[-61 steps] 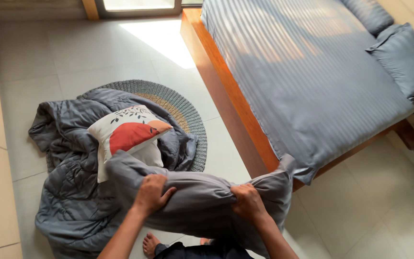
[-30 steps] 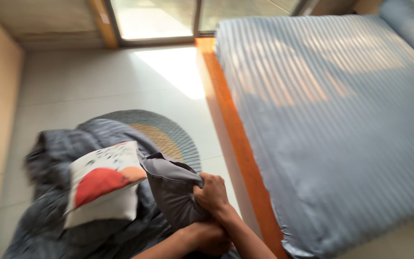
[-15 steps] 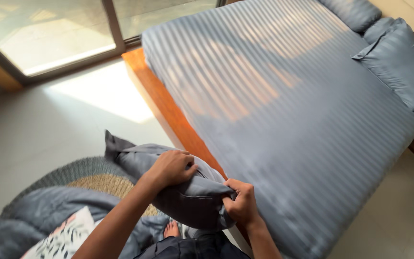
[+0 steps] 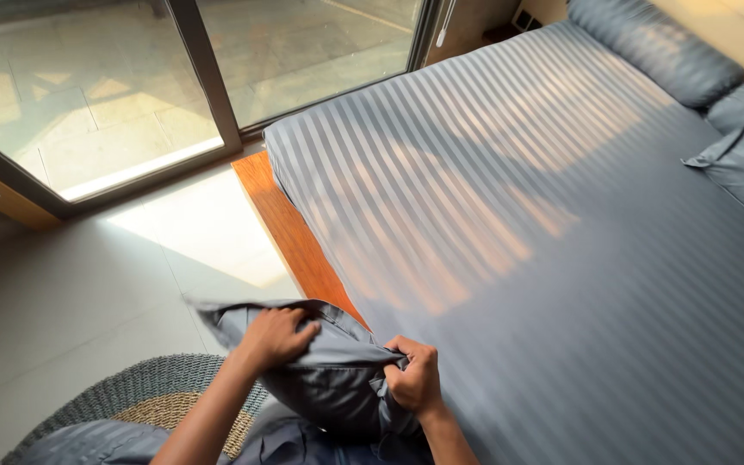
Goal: The person places a pillowcase onto a pillow by hand, adjusting and smoothing the fabric. The person then places the finished pillow on the bed and repeats the process with a second pillow.
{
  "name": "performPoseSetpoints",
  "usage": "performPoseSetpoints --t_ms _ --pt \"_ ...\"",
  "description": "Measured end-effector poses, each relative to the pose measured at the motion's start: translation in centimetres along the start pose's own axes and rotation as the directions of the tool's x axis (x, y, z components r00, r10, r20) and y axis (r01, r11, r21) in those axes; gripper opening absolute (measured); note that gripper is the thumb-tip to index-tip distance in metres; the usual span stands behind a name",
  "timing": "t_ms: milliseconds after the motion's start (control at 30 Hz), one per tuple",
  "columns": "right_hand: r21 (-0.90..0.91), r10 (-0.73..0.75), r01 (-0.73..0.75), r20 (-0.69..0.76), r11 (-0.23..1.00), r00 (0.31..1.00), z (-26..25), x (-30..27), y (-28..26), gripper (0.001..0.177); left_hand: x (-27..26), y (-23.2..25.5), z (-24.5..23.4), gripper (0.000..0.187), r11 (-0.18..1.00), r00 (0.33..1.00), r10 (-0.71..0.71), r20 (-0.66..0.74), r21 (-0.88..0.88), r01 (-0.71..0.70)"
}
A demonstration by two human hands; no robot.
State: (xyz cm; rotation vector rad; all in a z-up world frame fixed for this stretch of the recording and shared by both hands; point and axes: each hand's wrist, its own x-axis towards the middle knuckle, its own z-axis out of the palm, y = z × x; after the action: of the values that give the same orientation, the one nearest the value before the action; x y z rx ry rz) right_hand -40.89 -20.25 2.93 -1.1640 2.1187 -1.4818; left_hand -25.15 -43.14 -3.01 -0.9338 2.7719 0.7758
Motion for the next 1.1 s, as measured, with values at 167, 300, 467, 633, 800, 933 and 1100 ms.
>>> performPoseSetpoints --t_ms 167,300,467,633,800,933,1100 --pt "0.003 0.132 -0.132 -0.037 0.991 0.991 -0.1 3.2 1.3 0.011 10.0 -3.1 0.9 0.045 0.977 0.97 0.21 0.125 -0.075 -0.202" --pt "-0.076 0.166 -0.181 -0.175 0.98 0.97 -0.8 5.4 1.7 0.012 14.2 -2.7 -4.5 0.05 0.94 0.962 0.272 0.005 -0.216 -0.264" --pt "0.151 0.286 -0.266 -0.124 0.952 0.95 -3.2 9.1 0.0 0.019 15.6 5.0 -10.9 0.039 0.596 0.677 0.714 -0.178 -0.353 -0.721" --pt "-0.062 0.247 -0.243 0.069 0.968 0.967 0.1 13.7 -4.7 0.026 14.5 10.4 -16.0 0.029 0.092 0.236 0.929 -0.285 -0.439 -0.894" --pt "-0.344 -0.001 0.02 0.056 0.939 0.998 3.9 15.0 -0.2 0.031 15.4 10.6 -17.7 0.024 -0.061 0.101 0.943 -0.318 -0.462 -0.885" --pt "-0.124 0.511 -0.521 -0.107 0.844 0.853 6.3 14.6 6.4 0.03 17.8 9.9 -15.6 0.028 0.045 0.128 0.973 -0.194 -0.383 -0.923" --pt "-0.304 0.441 -0.551 -0.361 0.777 0.822 0.1 13.9 6.9 0.033 25.6 2.1 -10.1 0.033 0.446 0.423 0.893 0.153 -0.181 -0.877"
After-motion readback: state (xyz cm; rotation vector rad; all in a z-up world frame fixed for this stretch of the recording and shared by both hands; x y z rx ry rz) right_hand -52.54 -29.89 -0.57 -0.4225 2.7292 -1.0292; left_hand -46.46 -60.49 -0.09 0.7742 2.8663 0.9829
